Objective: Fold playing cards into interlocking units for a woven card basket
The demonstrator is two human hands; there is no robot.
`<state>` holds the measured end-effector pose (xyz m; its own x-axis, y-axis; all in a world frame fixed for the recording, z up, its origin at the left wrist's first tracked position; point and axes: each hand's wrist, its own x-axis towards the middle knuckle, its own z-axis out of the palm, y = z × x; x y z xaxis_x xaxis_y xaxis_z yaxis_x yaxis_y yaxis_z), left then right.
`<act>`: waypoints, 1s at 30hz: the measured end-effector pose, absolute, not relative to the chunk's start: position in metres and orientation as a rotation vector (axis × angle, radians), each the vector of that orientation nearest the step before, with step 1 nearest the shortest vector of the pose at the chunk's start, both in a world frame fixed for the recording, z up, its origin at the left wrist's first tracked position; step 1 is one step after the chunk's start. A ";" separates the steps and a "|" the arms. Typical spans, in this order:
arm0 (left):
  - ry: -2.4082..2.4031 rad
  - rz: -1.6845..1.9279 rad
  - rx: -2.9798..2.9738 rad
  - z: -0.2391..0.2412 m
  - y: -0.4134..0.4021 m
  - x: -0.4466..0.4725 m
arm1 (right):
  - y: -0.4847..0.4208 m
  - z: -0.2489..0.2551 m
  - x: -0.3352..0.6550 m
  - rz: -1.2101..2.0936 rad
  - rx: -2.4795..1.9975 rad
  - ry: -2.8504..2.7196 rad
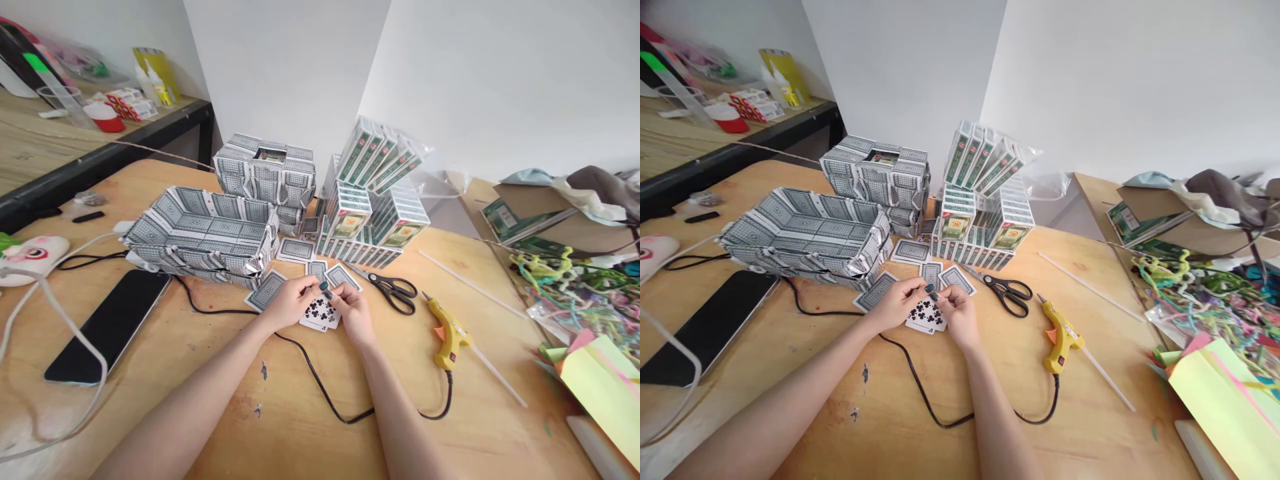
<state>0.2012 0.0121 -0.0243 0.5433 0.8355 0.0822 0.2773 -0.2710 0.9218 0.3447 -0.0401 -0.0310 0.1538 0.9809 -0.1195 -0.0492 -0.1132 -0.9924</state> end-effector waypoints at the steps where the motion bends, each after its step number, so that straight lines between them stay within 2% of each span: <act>1: 0.912 0.724 1.815 -0.025 0.012 0.201 | -0.040 -0.031 0.345 1.209 -1.333 -1.009; 30: 0.965 0.652 1.927 -0.031 0.016 0.195 | -0.038 -0.027 0.339 1.216 -1.316 -0.996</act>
<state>0.1953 0.0161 -0.0313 0.5639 0.8228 0.0707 0.3729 -0.3301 0.8672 0.3387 -0.0375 -0.0266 0.1408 0.9821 -0.1252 -0.0711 -0.1161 -0.9907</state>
